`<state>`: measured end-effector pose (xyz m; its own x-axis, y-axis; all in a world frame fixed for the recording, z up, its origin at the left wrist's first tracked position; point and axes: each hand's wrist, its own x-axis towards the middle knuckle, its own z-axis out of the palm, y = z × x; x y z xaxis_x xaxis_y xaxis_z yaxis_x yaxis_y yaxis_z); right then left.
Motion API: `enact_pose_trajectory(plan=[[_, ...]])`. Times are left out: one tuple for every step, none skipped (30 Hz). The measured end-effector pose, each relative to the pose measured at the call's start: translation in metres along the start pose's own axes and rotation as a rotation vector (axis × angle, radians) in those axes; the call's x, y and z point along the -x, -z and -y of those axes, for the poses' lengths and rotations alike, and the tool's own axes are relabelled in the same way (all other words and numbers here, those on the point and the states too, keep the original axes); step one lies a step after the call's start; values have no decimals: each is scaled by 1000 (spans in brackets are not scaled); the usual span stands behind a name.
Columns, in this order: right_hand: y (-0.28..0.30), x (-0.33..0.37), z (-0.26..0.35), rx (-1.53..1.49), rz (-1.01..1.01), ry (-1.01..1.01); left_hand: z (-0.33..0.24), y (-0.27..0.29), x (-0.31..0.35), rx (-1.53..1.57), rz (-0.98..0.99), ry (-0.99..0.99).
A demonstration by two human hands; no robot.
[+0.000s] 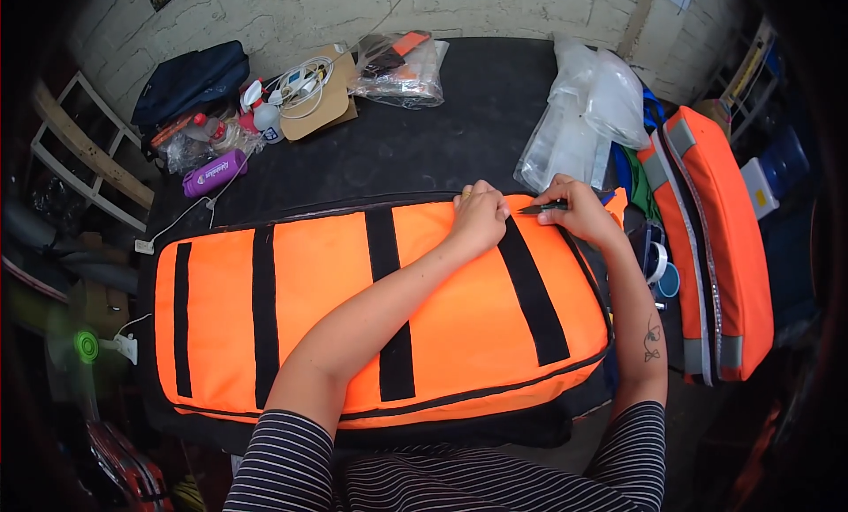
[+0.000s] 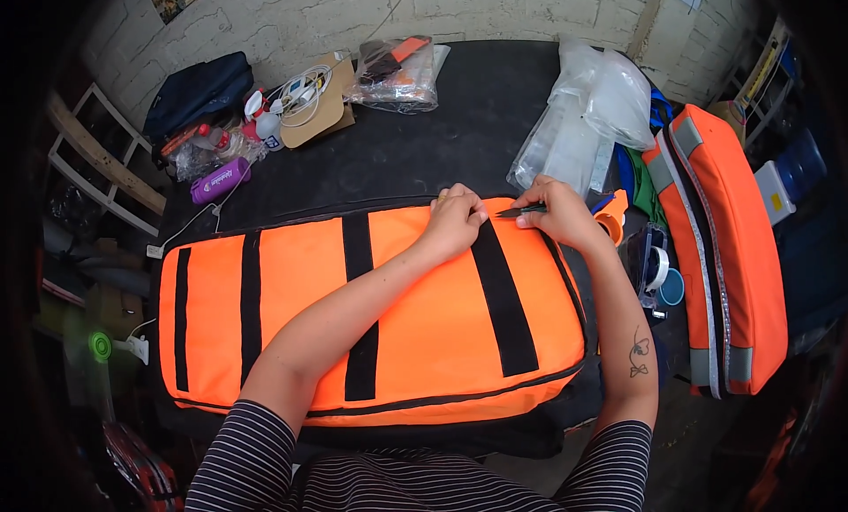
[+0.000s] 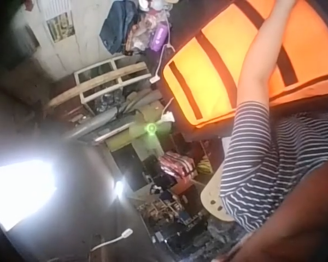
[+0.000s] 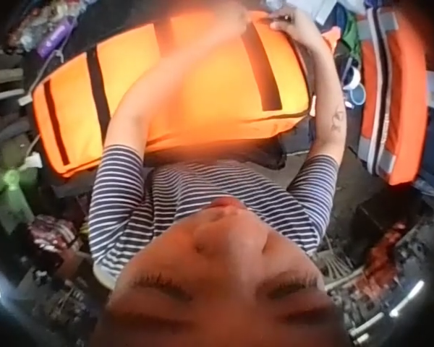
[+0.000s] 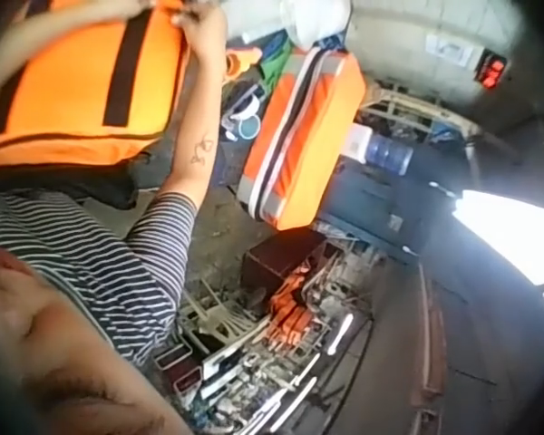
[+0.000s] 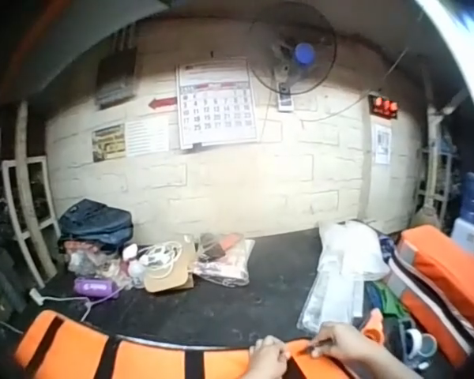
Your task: The person is repairing a zipper on a large orange trauma kit bag using small hand snips.
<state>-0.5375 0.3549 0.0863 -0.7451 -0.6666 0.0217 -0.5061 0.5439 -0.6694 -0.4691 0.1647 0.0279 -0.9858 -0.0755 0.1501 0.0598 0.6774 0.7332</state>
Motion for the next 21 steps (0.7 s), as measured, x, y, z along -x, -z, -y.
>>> enact_pose_trajectory(plan=[[-1,0,0,30,-1,16,0,0,1,3,-19,-9],[-2,0,0,29,-2,16,-1,-1,1,10,-32,-15],[-4,-1,0,67,1,40,-1,-2,2,8,-38,-17],[-5,-2,-1,104,4,65,-1,-2,2,7,-46,-22],[-6,-2,-2,103,6,66,-1,-2,2,5,-55,-27],[-6,-2,-3,100,3,63,-1,-2,2,5,-55,-26],[-6,-3,-4,98,-2,59,-1,-2,2,-1,-65,-35],[-6,-3,-5,99,-1,59,-1,-2,2,-4,-61,-41],[-6,-4,-5,40,14,61,-1,-1,2,-4,-73,-44],[-6,-4,-6,-13,25,44,-1,-2,3,0,-86,-54],[-7,-4,-6,-19,32,67,-1,-1,3,2,-99,-57],[-8,-4,-6,30,12,58,-2,-2,4,3,-99,-61],[-9,-4,-6,79,-10,47,-2,-2,5,-19,-113,-86],[-10,-5,-7,78,-10,46,-3,-2,6,-40,-115,-106],[-10,-5,-7,71,-8,48,-3,-3,6,-55,-130,-125],[-11,-6,-7,64,-4,52,-4,-3,7,-71,-126,-129],[-11,-6,-8,37,-3,74,-4,-3,7,-73,-129,-127],[-10,-7,-8,46,-2,57,-4,-3,7,-74,-132,-128],[-10,-7,-8,29,2,56,-4,-3,6,-68,-136,-129],[-9,-8,-8,13,5,39,-4,-3,6,-60,-131,-128],[-9,-8,-8,12,4,56,-3,-2,6,-62,-139,-131]])
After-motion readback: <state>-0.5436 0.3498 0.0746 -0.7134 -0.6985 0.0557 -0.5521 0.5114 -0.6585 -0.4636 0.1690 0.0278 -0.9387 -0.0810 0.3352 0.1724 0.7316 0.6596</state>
